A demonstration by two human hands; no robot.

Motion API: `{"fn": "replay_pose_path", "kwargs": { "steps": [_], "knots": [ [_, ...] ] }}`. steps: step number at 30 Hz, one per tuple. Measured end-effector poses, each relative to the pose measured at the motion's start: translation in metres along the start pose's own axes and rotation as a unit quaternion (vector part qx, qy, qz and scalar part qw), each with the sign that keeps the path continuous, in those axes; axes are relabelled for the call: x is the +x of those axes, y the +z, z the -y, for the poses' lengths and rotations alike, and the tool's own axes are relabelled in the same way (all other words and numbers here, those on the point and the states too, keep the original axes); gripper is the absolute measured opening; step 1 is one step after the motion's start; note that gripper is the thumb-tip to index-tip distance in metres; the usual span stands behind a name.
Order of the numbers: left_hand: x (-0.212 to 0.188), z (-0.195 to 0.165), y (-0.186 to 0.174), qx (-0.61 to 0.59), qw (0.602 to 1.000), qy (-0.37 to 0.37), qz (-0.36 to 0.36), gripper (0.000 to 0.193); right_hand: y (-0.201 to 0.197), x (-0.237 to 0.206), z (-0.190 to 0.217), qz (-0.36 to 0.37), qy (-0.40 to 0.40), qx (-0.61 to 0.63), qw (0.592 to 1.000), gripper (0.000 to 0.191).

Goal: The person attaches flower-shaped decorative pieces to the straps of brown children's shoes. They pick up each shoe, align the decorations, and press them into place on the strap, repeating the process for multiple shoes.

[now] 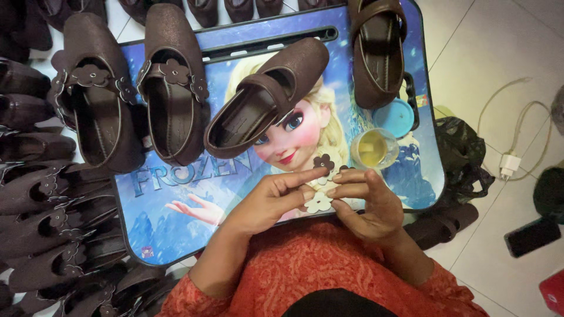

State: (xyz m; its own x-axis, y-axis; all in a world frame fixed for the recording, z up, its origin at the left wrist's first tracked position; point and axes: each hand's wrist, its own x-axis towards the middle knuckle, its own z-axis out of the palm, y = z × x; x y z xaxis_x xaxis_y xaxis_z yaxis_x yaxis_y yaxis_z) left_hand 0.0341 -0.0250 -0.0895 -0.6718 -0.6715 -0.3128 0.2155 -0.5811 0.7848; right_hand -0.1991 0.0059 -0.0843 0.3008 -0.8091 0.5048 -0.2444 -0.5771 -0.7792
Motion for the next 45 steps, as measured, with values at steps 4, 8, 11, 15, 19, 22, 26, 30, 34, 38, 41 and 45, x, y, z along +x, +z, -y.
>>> {"fn": "replay_pose_path", "kwargs": {
  "steps": [4, 8, 11, 15, 19, 22, 26, 30, 34, 38, 41, 45],
  "knots": [
    [-0.005, -0.033, -0.002, 0.330, 0.928, 0.090, -0.151, 0.044, -0.004, 0.000, 0.006, -0.054, 0.028, -0.001, 0.998, 0.099],
    [0.011, -0.086, -0.025, 0.634, 0.666, 0.274, -0.281, 0.035, -0.008, 0.000, 0.006, -0.114, 0.071, -0.001, 0.991, 0.092],
    [0.045, -0.120, -0.042, 0.730, 0.525, 0.363, -0.245, 0.038, -0.007, -0.005, 0.009, -0.140, 0.120, 0.018, 0.983, 0.089],
    [0.064, -0.139, -0.048, 0.797, 0.515, 0.266, -0.169, 0.016, -0.012, -0.009, 0.010, -0.153, 0.138, 0.053, 0.977, 0.088],
    [0.060, -0.146, -0.039, 0.784, 0.529, 0.237, -0.223, 0.029, -0.018, -0.011, 0.011, -0.168, 0.143, 0.031, 0.975, 0.087],
    [0.047, -0.146, -0.025, 0.716, 0.614, 0.164, -0.289, 0.033, -0.020, -0.012, 0.012, -0.194, 0.146, 0.047, 0.969, 0.088],
    [0.026, -0.133, -0.010, 0.467, 0.849, 0.014, -0.248, 0.039, -0.020, -0.016, 0.016, -0.229, 0.111, 0.039, 0.966, 0.089],
    [0.010, -0.097, 0.007, 0.128, 0.978, 0.109, -0.126, 0.046, -0.021, -0.019, 0.021, -0.306, 0.094, 0.013, 0.947, 0.084],
    [-0.016, -0.064, 0.013, 0.034, 0.981, 0.146, -0.123, 0.052, -0.021, -0.017, 0.022, -0.309, 0.088, 0.030, 0.947, 0.083],
    [-0.021, -0.044, 0.008, 0.031, 0.976, 0.108, -0.184, 0.054, -0.016, -0.007, 0.016, -0.242, 0.100, 0.014, 0.965, 0.080],
    [-0.018, -0.031, 0.006, 0.136, 0.948, 0.108, -0.267, 0.059, -0.010, 0.001, 0.013, -0.190, 0.118, 0.038, 0.974, 0.079],
    [-0.027, -0.008, 0.015, 0.542, 0.724, 0.124, -0.408, 0.054, -0.001, 0.008, 0.014, -0.159, 0.129, 0.052, 0.977, 0.080]
  ]
}}
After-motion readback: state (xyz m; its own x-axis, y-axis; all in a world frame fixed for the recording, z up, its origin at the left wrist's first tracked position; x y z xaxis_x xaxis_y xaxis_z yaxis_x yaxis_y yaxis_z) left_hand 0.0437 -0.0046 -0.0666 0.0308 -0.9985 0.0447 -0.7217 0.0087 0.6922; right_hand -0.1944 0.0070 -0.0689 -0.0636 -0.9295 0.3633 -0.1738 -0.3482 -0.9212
